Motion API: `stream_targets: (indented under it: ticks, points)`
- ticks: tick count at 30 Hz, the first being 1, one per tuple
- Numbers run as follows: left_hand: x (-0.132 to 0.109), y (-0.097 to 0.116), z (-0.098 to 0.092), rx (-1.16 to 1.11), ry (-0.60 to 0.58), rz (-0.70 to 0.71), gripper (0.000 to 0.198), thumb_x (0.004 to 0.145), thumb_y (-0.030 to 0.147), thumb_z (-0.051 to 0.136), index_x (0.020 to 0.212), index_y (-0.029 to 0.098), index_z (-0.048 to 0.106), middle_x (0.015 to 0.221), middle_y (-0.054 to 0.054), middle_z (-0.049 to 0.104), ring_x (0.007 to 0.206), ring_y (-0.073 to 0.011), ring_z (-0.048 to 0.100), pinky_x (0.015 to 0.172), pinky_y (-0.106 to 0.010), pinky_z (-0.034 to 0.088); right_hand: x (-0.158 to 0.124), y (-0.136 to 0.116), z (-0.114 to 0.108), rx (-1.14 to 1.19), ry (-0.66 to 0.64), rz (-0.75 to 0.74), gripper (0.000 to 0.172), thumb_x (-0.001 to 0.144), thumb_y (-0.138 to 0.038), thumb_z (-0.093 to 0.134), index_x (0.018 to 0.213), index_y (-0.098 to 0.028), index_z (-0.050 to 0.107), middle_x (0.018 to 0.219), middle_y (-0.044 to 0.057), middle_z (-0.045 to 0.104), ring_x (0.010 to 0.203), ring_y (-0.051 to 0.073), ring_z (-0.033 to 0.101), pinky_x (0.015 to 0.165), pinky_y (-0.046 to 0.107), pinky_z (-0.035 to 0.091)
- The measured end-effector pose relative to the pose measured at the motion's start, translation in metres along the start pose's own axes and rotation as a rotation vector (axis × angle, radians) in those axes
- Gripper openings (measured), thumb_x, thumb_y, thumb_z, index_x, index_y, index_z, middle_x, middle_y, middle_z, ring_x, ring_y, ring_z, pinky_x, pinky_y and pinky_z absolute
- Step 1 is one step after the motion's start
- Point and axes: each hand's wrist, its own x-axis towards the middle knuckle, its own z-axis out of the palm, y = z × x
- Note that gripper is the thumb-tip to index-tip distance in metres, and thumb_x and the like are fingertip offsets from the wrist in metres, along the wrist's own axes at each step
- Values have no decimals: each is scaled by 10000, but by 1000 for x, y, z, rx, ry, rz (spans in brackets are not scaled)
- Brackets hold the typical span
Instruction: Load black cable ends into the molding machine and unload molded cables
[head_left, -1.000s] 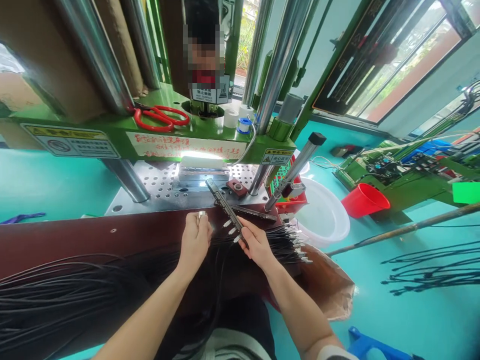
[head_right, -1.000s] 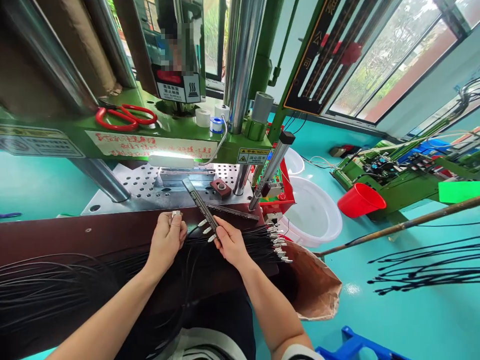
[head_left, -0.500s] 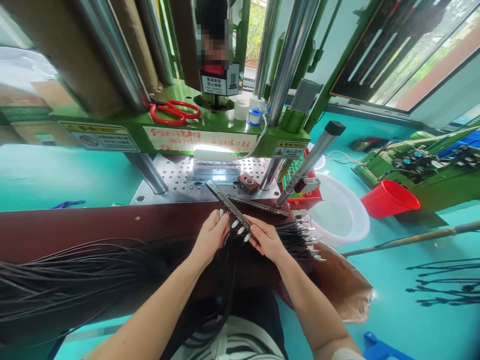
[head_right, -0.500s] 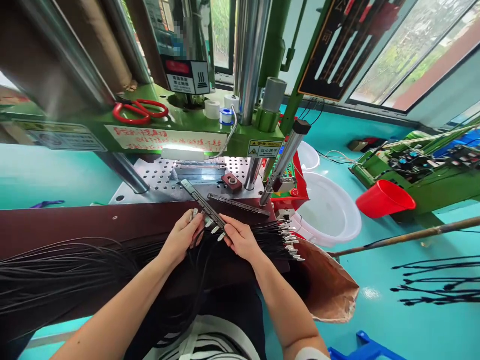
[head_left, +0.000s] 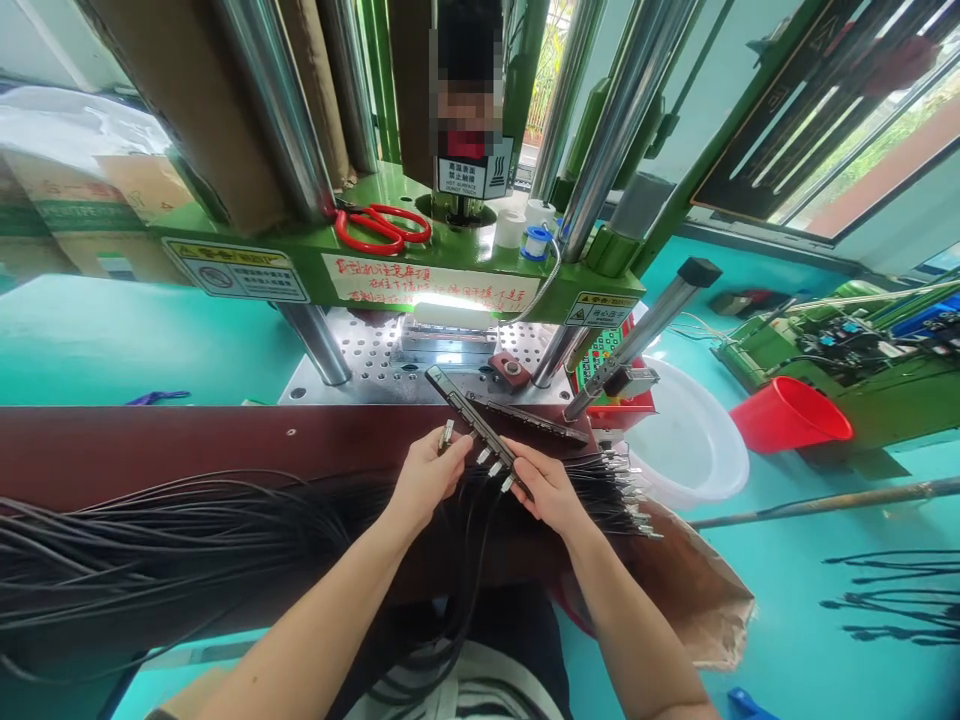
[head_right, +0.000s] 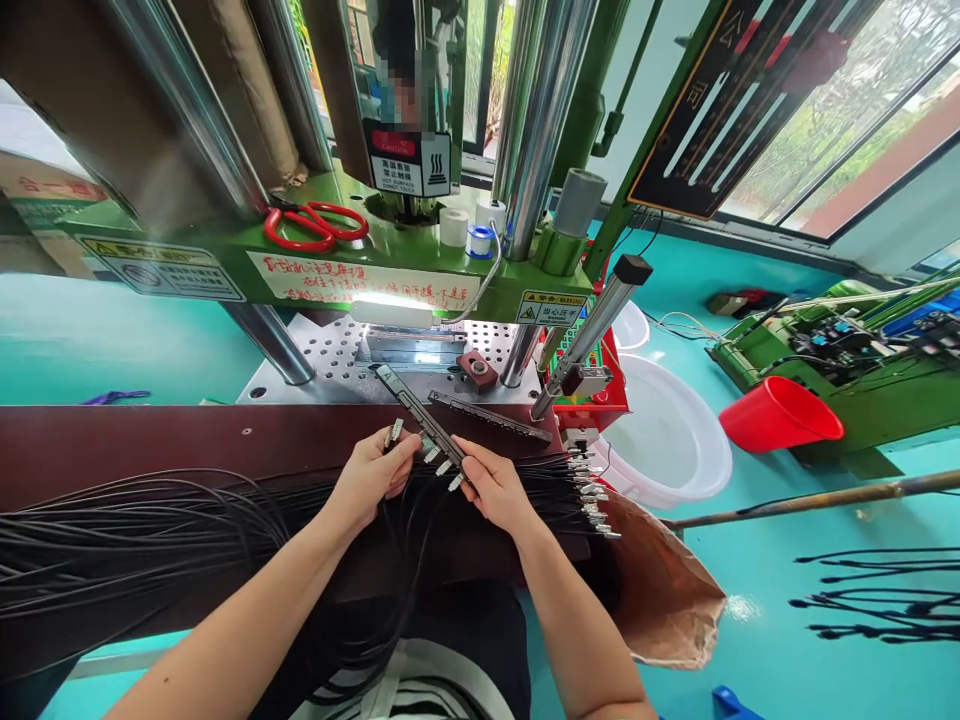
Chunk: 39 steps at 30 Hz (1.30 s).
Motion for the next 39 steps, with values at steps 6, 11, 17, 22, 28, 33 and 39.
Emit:
stream_targets:
  ticks: [6,11,17,22,28,33,39]
  points:
    - [-3,1,1,-18,38,-9,299,695,417,610,664,181,428,368,112,312,305,-16,216,304,-144,164,-2,-5,4,-84,29,-19,495,845,-444,476,1244,-154,516,479,-56,412,367,36,322,325,156,237]
    - [-2,-2,1,-13,61,-1,296,689,418,613,671,180,436,362,115,307,302,-17,208,303,-144,158,-1,-4,3,-167,3,-44,492,862,-439,446,1253,-145,507,477,-55,397,384,46,330,341,166,248]
    - [-1,-1,0,-2,46,49,301,715,438,575,650,187,422,372,109,310,297,-31,227,301,-161,183,1,-1,1,-286,-24,-100,458,878,-411,427,1266,-176,495,488,-53,417,398,47,346,360,167,277]
    - [-1,5,-8,116,104,237,321,793,481,454,684,179,465,517,48,450,436,-69,438,412,-180,376,1,-3,2,-71,52,18,510,835,-457,486,1241,-149,516,475,-59,403,358,39,320,311,156,227]
    - [-4,8,-8,-8,117,86,273,813,480,412,737,225,353,426,120,257,326,-50,197,315,-154,173,2,-7,0,-33,37,48,512,821,-466,508,1227,-155,531,482,-55,402,363,40,326,303,148,237]
    - [-2,5,-10,116,34,124,315,748,435,542,612,182,414,429,81,356,369,-49,319,367,-173,250,1,-5,-3,-77,-1,69,502,831,-467,493,1234,-168,525,512,-42,416,387,51,347,302,150,238]
    - [-3,6,-13,-18,34,12,347,705,475,582,595,174,450,374,99,272,338,-35,231,342,-166,185,1,-4,-7,-125,-43,51,488,847,-453,475,1243,-170,518,501,-43,419,377,45,336,307,150,231]
